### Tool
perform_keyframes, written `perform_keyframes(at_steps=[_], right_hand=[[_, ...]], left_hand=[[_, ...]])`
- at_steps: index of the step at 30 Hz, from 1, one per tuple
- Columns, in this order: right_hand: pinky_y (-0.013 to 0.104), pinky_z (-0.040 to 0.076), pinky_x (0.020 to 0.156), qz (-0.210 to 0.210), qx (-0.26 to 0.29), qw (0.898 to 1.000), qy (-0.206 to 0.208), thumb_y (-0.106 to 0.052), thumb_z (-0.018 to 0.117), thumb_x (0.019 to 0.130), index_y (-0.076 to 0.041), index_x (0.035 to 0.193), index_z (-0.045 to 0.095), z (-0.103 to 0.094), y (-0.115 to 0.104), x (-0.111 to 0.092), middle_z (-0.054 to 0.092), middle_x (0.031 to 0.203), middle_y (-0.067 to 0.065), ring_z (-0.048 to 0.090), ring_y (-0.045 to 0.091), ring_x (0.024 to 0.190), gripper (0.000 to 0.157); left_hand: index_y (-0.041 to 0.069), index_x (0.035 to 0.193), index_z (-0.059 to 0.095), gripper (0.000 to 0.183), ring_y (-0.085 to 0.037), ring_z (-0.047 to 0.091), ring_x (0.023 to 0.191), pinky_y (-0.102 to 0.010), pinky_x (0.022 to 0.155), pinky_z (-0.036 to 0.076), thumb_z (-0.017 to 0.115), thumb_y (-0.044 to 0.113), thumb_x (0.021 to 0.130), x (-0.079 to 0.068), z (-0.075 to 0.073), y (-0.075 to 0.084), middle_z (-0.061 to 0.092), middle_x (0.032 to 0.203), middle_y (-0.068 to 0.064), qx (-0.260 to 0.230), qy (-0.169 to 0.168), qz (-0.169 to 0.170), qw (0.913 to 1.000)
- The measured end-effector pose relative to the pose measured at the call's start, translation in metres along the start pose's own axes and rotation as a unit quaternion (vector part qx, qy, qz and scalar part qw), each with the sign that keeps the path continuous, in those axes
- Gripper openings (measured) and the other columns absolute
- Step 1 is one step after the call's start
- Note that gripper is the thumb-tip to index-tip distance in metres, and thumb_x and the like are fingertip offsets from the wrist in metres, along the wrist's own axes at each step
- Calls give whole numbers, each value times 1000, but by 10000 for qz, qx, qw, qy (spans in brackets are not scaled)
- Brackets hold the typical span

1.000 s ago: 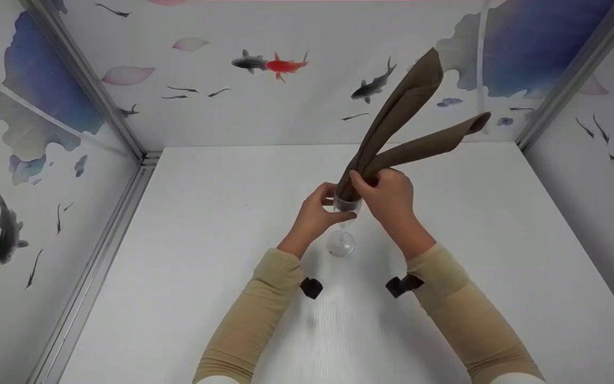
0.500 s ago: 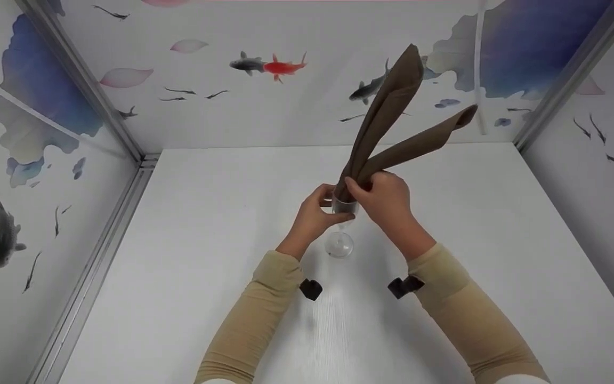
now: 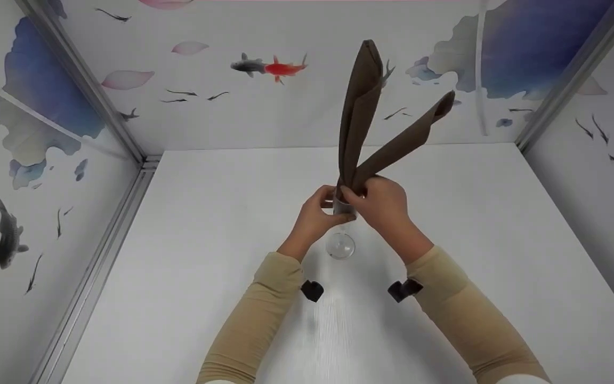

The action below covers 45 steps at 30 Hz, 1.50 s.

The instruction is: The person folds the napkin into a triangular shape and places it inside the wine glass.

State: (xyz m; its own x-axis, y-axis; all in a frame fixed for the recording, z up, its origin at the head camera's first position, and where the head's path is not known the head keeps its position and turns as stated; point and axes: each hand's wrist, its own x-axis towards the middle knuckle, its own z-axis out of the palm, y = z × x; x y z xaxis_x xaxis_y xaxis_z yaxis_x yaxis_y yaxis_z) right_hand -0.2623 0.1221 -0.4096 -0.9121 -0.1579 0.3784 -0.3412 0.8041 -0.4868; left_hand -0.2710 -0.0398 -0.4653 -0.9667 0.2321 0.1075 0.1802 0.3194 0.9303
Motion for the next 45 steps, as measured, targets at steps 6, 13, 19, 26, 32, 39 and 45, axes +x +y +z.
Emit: perform_keyframes(at_steps=[6,13,19,26,32,39,45], right_hand=[[36,40,53,-55,-50,9996,263,-38,67,90,-7,76,68,2,0,-2,56,61,2,51,20,58,34],[33,37,49,-151,-187,9979,594,-39,71,88,-6,86,67,-1,-1,-3,56,63,3,50,19,57,33],[35,39,51,124,-15,9973,719,-47,69,88,-3,113,59,-9,-7,2,61,69,7,53,22,58,51],[41,48,55,477,-61,9966,663,-60,69,81,-1,120,56,-12,-16,11,64,72,11,61,27,64,72],[43,49,54,154,-110,9963,837,-47,73,84,-1,96,66,-8,-15,10,67,71,12,64,28,64,48],[40,50,57,232,284,9967,729,-35,71,86,0,86,68,-10,-16,8,67,72,10,63,25,64,35],[40,51,59,281,492,9965,610,-30,71,87,0,86,69,-10,-17,8,67,73,10,64,24,65,30]], left_hand=[[22,125,58,55,-17,57,111,-34,91,48,85,27,77,-1,0,-1,60,119,4,13,18,50,10000],[21,126,58,55,-18,56,111,-34,92,48,84,26,78,-1,1,-2,59,120,4,-40,-20,134,9999],[22,126,57,54,-18,56,112,-38,95,47,84,24,79,0,1,-3,59,121,4,-110,-80,175,9998],[23,128,56,57,-18,56,113,-34,93,47,84,25,79,1,1,-3,58,122,4,-2,-56,113,9999],[24,128,57,57,-18,56,113,-32,92,47,84,26,78,0,3,-1,58,122,5,31,-89,-6,10000],[24,125,57,55,-17,56,113,-30,91,47,84,25,78,0,2,-2,58,121,6,21,-71,51,10000],[24,125,57,55,-17,56,111,-32,90,48,85,25,78,-1,1,-3,59,121,6,11,-77,86,9999]])
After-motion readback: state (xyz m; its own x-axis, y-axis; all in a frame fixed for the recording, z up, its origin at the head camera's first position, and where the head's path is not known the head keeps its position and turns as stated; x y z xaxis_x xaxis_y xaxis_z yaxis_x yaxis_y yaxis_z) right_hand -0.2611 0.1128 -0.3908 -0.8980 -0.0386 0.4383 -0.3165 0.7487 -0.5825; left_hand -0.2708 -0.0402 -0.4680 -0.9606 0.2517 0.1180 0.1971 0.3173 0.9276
